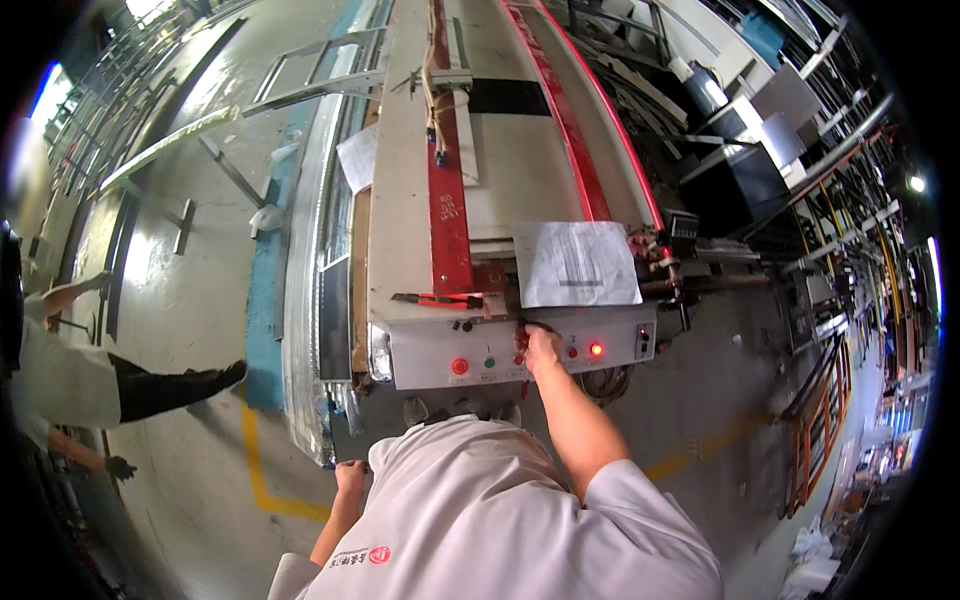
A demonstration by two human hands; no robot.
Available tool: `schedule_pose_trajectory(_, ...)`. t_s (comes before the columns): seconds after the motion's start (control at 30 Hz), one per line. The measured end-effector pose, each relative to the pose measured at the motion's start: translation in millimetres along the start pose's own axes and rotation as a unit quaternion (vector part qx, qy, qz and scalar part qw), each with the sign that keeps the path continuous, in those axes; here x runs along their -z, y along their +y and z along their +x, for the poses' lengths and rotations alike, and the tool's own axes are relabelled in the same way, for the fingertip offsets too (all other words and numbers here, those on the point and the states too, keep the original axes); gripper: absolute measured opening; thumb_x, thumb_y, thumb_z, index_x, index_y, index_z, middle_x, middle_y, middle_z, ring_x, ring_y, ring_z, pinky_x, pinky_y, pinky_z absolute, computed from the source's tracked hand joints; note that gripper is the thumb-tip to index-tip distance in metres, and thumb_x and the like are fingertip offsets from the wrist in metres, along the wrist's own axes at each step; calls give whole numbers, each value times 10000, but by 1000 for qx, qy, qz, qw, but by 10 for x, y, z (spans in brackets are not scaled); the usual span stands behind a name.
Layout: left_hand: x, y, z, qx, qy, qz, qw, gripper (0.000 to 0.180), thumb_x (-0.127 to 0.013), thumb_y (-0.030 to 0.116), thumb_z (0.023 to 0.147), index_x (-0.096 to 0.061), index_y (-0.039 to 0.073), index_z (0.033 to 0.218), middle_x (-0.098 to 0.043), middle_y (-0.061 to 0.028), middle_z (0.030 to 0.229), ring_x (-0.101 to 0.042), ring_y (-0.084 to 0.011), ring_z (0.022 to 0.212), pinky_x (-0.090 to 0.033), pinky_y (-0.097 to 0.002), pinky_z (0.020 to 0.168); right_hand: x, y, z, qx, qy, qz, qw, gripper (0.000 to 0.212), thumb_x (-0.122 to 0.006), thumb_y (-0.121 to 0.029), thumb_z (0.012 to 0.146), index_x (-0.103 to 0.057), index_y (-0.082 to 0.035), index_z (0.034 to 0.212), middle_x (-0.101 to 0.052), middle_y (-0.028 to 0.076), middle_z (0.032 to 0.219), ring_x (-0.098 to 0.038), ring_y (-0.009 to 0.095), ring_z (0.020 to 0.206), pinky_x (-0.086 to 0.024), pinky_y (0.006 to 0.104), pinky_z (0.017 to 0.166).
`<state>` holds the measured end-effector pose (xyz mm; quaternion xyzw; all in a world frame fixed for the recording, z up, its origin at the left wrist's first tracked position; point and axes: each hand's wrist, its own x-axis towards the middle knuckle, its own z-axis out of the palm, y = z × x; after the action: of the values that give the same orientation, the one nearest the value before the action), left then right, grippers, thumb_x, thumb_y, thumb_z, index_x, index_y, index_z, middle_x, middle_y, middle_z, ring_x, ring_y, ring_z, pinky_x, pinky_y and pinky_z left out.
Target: The person cuts a corner off a metal plate using a saw and then positions it into a bending machine, securing it with a clamp and operating the controls.
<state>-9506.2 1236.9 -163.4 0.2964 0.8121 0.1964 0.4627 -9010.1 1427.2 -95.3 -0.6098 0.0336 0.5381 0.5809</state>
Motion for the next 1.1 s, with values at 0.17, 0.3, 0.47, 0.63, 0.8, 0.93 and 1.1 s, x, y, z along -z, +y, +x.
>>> schedule_pose_trajectory(0.17, -80, 176, -239, 42, -3, 8, 999, 174, -642, 92, 767, -724, -61, 767, -632, -70, 611, -557, -138, 544, -448, -316, 527, 94, 18, 146, -71, -39, 78, 994, 88, -558, -29, 863, -591, -16, 944, -619, 134, 797, -623, 271, 693, -522, 413, 592)
schedule_pose_trajectory(0.3, -145, 117, -211, 64, 18, -21, 998, 161, -646, 84, 772, -733, -50, 796, -636, -78, 619, -563, -145, 545, -450, -323, 518, 111, 13, 222, -101, -28, 103, 989, 111, -521, -62, 905, -587, -20, 984, -630, 130, 876, -617, 276, 798, -522, 431, 705)
schedule_pose_trajectory(0.47, -244, -87, -107, 52, 36, -67, 996, 160, -645, 75, 772, -722, -63, 797, -640, -95, 622, -574, -155, 553, -453, -330, 518, -7, -49, 205, -134, -6, 125, 983, 136, -480, -73, 928, -577, -11, 1001, -629, 150, 884, -610, 287, 787, -509, 423, 696)
schedule_pose_trajectory(0.63, -302, -183, -44, 68, 9, -104, 992, 182, -639, 84, 768, -707, -84, 781, -631, -109, 596, -588, -176, 555, -456, -349, 527, 52, -99, 297, -145, 1, 150, 978, 167, -446, -80, 921, -579, -12, 995, -631, 155, 860, -604, 285, 747, -489, 403, 667)
schedule_pose_trajectory(0.8, -339, -527, 101, 48, 41, -72, 995, 204, -644, 109, 748, -712, -77, 795, -657, -173, 637, -634, -248, 591, -497, -387, 598, -86, -105, 206, -133, 17, 136, 982, 198, -450, -134, 918, -580, -11, 1002, -643, 153, 881, -613, 261, 748, -504, 382, 663)
schedule_pose_trajectory(0.93, -306, -498, 117, 57, 33, -70, 995, 207, -653, 125, 740, -720, -63, 795, -661, -199, 657, -647, -272, 612, -512, -389, 630, -127, -178, 165, -126, 52, 154, 979, 202, -438, -133, 901, -591, -30, 983, -650, 136, 899, -608, 254, 746, -495, 370, 661)
schedule_pose_trajectory(1.1, -142, -482, 138, 73, 41, -56, 995, 198, -656, 119, 739, -722, -60, 792, -664, -201, 666, -651, -271, 625, -517, -380, 639, -97, -158, 177, -128, 39, 182, 974, 218, -440, -165, 897, -599, -23, 942, -656, 160, 904, -635, 276, 777, -529, 395, 689)
